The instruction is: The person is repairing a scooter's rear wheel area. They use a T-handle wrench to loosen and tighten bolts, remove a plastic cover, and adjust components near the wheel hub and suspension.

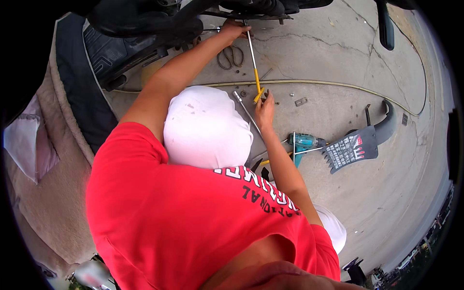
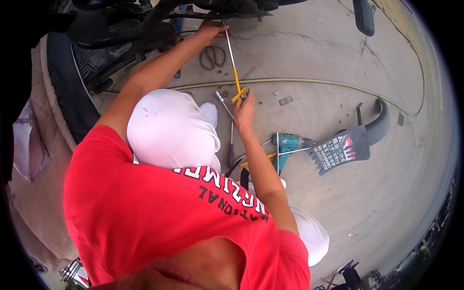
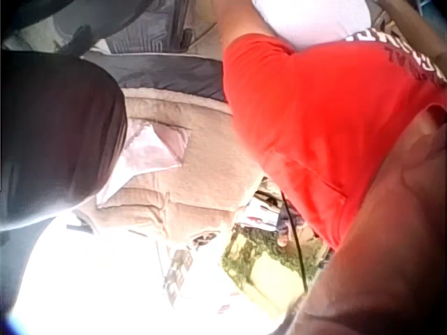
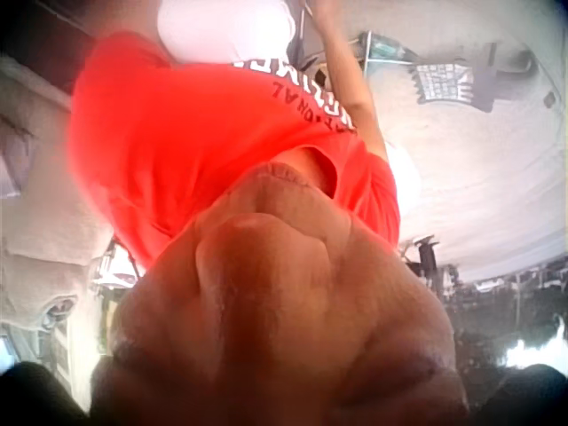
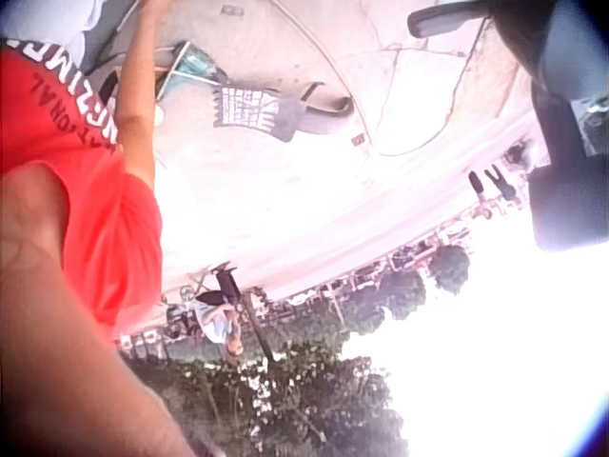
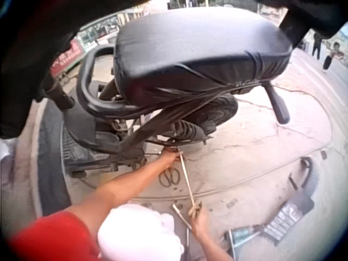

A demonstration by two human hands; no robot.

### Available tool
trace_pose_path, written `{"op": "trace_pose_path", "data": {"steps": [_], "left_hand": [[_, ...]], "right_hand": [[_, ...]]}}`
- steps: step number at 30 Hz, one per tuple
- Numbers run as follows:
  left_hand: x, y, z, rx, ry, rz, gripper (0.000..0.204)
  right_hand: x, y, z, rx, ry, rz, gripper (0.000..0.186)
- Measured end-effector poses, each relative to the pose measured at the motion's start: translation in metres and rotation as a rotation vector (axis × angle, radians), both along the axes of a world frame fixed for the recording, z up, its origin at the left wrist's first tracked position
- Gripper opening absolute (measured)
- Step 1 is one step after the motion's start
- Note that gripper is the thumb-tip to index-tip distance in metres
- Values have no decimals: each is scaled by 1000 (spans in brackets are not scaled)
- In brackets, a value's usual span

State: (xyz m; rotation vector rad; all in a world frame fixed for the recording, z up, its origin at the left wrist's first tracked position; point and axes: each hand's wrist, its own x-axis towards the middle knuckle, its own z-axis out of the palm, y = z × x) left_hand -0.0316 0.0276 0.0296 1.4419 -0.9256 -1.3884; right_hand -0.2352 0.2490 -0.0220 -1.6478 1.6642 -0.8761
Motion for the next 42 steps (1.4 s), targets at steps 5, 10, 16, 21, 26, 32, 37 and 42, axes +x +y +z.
{"op": "trace_pose_path", "data": {"steps": [5,10,16,21,26,32,37,42], "left_hand": [[13,-26,-33,-35,15,-72,17],[7,-26,-48,2,155,-93,17],[20,-27,-50,48,33,-22,17],[8,-11,-12,21,-22,-56,46],[12,-11,0,49,88,-177,55],[-3,-4,1,-10,5,-99,21],[-5,-4,3,30,41,-49,18],[-4,-2,13,15,55,-53,24]], "right_hand": [[-1,-4,28,135,114,153,37],[-1,-10,48,476,-431,-121,45],[0,-22,-5,882,-1201,-201,47],[8,-26,-11,939,-1324,-204,50],[12,-23,-18,1216,-1928,-399,38],[17,-14,-4,1084,-1341,-411,30],[10,7,9,-51,-74,-31,35],[3,-4,25,324,-353,-15,33]]}}
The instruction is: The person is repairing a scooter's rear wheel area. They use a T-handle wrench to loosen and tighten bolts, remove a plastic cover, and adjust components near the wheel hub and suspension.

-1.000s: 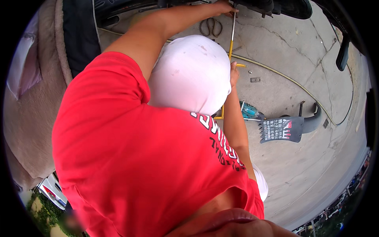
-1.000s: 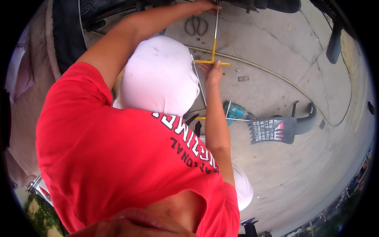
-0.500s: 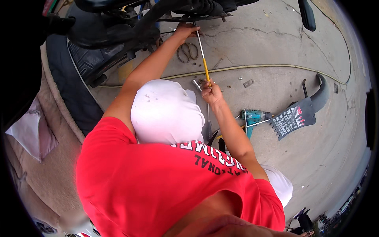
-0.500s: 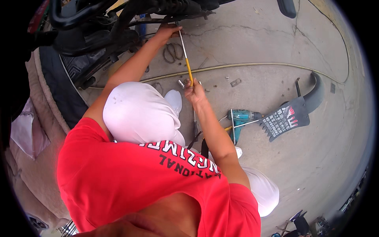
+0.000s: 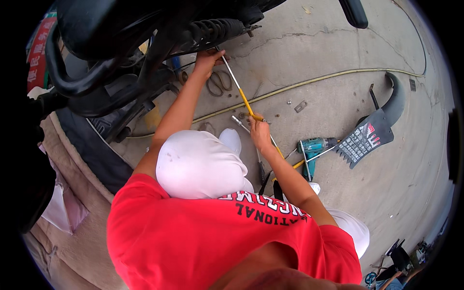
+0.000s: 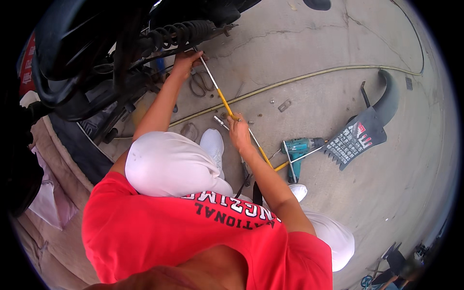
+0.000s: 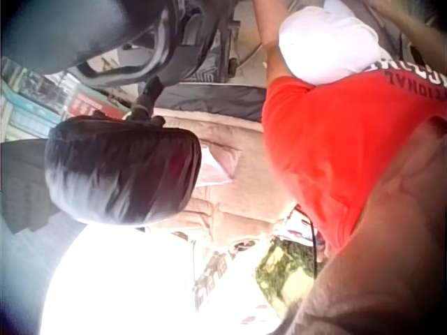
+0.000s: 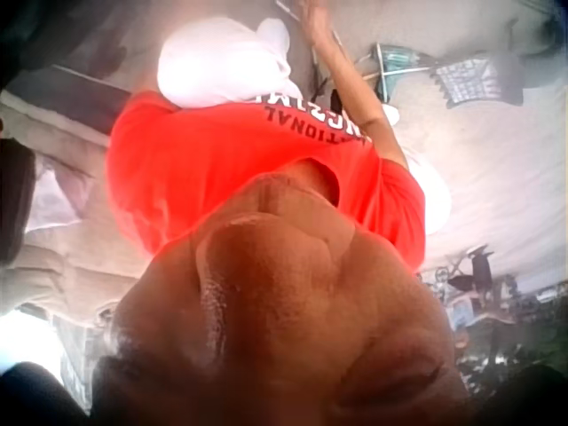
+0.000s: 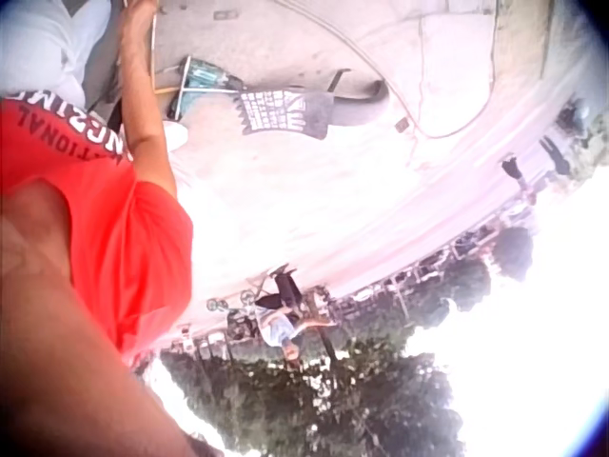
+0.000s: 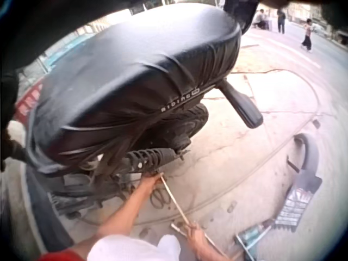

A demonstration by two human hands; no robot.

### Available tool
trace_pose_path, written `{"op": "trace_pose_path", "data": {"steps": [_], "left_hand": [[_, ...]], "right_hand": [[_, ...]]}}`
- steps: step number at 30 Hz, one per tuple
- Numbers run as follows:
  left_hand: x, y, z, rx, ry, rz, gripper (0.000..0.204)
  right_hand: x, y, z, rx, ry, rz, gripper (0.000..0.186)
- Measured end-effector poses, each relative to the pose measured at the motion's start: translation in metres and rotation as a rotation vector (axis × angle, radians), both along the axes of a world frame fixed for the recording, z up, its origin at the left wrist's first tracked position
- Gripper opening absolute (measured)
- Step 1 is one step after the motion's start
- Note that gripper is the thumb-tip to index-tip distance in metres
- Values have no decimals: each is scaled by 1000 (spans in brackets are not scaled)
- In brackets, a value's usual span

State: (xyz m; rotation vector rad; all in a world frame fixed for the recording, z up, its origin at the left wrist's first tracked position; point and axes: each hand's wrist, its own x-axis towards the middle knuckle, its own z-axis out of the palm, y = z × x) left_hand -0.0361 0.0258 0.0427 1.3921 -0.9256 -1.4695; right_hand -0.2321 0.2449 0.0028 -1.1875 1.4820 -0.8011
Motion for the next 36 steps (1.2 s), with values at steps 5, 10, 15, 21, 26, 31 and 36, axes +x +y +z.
{"op": "trace_pose_path", "data": {"steps": [5,10,15,21,26,31,36], "left_hand": [[1,3,0,2,-1,-14,25],[3,2,-4,4,32,1,28],[5,-1,-19,-63,-48,-53,16],[6,-2,-22,-117,-17,-35,18],[2,0,-9,-111,-39,-58,31],[0,-2,-12,-54,-114,-66,28],[2,-3,-11,-13,-113,-48,18]], "right_hand": [[2,-12,-17,537,-888,-284,42],[-10,-11,-46,987,-1804,-208,41],[-12,-19,-11,896,-1084,-368,32],[-13,-1,-9,-247,160,31,31],[-10,-3,-37,-23,26,33,33],[-11,-19,-30,546,-984,-252,40],[-18,-21,-42,872,-1449,-201,39]]}}
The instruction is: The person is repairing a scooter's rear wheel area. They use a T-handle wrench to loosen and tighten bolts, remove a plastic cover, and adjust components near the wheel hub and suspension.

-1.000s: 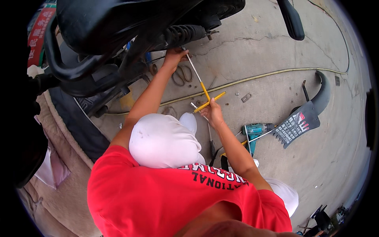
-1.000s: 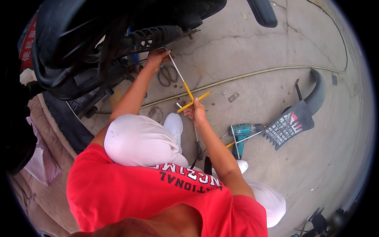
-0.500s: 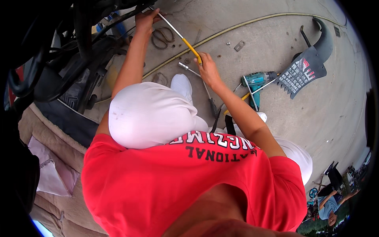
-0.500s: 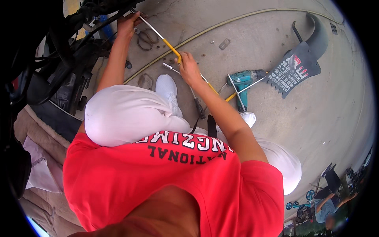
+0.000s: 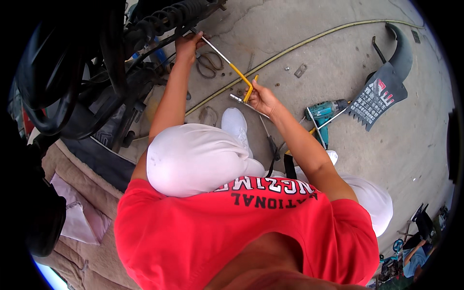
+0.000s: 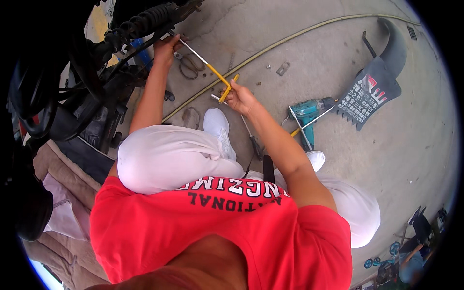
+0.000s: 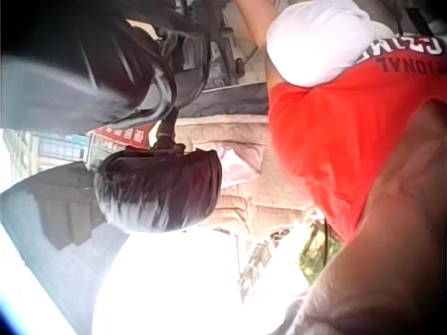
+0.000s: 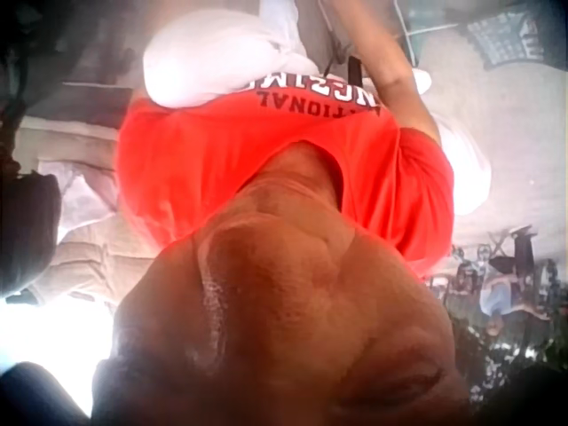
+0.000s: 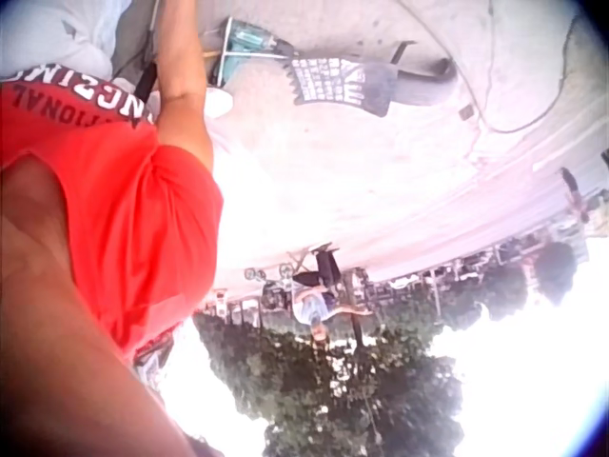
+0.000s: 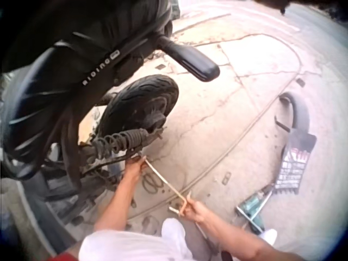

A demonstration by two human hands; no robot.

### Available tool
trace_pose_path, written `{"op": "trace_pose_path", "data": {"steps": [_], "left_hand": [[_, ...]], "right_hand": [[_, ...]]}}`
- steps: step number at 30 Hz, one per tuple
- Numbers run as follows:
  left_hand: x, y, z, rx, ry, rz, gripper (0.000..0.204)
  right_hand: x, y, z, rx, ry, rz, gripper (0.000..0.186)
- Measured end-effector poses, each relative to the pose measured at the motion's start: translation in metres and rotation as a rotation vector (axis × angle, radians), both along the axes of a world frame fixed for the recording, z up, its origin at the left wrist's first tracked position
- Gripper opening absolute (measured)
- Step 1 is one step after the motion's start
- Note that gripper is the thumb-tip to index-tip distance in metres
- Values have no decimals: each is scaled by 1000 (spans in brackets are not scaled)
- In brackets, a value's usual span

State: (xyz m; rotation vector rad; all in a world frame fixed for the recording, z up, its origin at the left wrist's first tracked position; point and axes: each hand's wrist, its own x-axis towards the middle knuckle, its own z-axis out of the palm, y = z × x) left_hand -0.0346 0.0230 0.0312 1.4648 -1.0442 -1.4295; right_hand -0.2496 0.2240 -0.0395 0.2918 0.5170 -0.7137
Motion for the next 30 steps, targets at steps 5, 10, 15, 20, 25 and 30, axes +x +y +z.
{"op": "trace_pose_path", "data": {"steps": [5,10,15,20,25,30], "left_hand": [[0,0,-5,-20,25,44,14],[-6,3,6,-14,54,77,23],[-10,4,12,-2,74,78,24],[-11,5,12,-8,76,72,22],[-11,5,10,1,81,109,24],[-12,6,11,-39,117,95,29]], "right_hand": [[4,10,-1,-656,1297,132,36],[15,13,36,-1163,1843,285,51],[5,9,26,-1112,1773,267,43],[5,6,12,-675,1157,147,44],[-2,-10,6,-249,551,92,44],[10,-7,8,-66,260,94,44]]}}
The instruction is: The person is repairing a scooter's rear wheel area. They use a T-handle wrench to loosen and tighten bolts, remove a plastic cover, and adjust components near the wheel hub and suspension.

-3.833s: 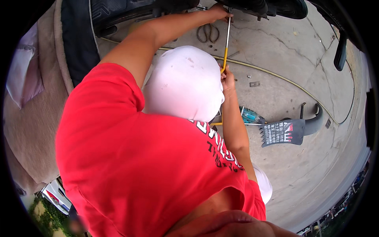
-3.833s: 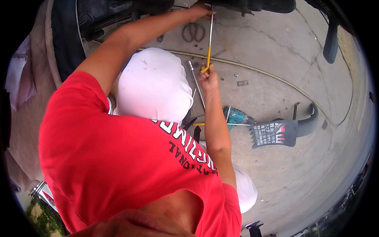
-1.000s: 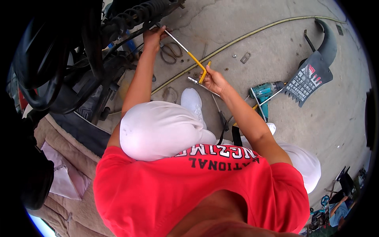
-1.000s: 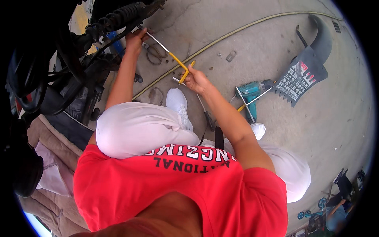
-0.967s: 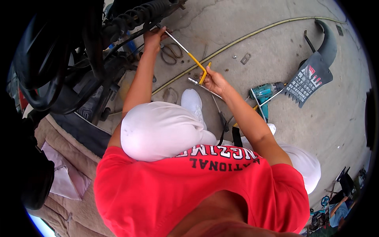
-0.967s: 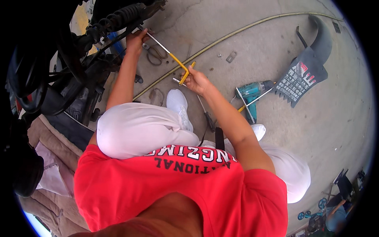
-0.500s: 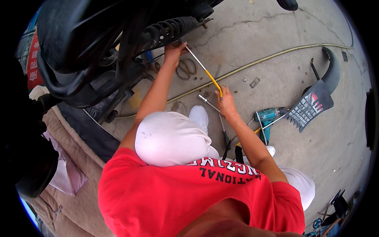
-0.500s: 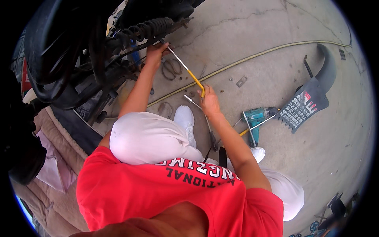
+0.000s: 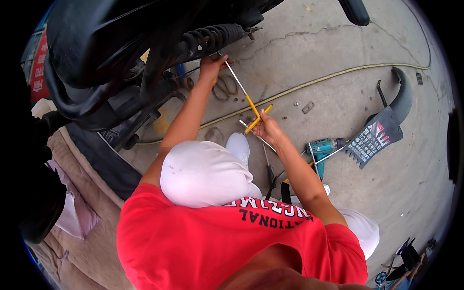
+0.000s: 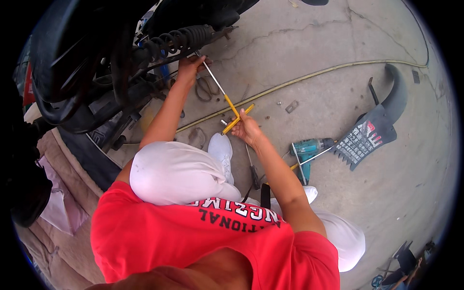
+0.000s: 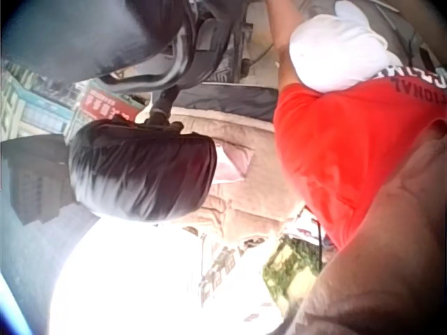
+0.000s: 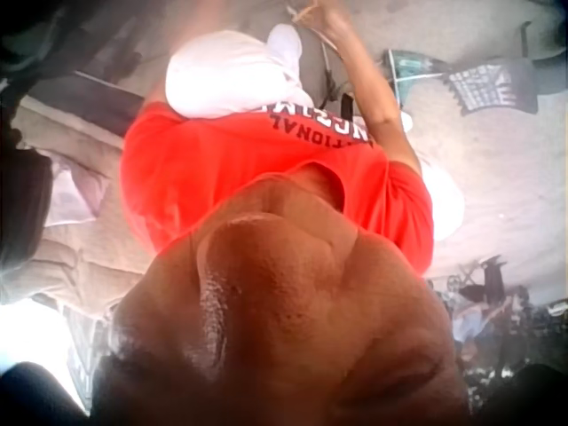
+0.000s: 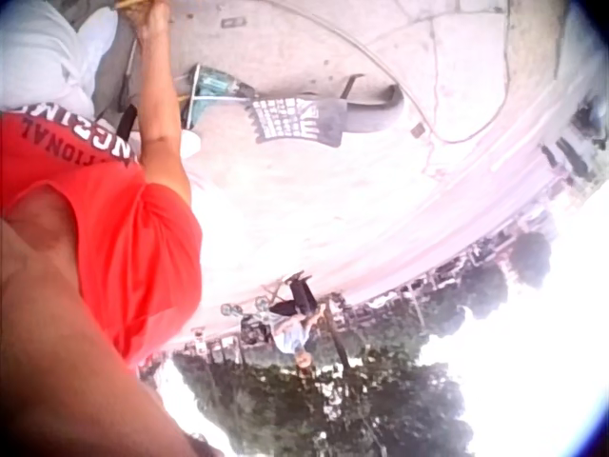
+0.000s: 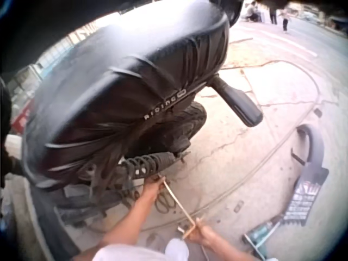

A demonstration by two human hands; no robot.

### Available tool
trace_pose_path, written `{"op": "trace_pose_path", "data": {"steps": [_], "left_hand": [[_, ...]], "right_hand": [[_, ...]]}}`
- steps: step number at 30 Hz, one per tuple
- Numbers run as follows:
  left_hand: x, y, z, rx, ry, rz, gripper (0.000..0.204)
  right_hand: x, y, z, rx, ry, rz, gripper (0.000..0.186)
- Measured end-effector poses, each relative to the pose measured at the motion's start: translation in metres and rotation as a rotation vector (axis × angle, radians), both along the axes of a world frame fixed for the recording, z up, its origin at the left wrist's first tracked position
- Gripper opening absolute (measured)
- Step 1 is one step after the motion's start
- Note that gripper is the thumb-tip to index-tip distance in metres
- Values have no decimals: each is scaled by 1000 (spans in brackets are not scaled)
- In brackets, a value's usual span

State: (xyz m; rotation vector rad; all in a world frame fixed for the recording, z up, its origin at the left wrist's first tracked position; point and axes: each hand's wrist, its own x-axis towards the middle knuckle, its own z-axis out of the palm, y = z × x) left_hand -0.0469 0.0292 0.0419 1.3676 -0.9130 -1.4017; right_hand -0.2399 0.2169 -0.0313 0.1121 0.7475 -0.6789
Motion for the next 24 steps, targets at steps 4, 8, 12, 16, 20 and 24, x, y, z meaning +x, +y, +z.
{"op": "trace_pose_path", "data": {"steps": [4,8,12,16,20,24], "left_hand": [[4,0,-1,19,-15,-19,28],[3,-1,4,16,-42,-24,26],[9,-3,-4,38,-73,-53,19],[5,-5,-5,51,-95,-58,14],[9,-5,-7,36,-92,-35,13],[7,-4,-4,41,-49,-24,14]], "right_hand": [[14,4,10,-83,358,3,40],[6,1,-12,128,-51,-27,38],[0,4,-23,337,-733,-89,36],[1,7,-6,116,22,31,32],[8,24,10,-597,984,113,31],[1,23,34,-965,1250,229,31]]}}
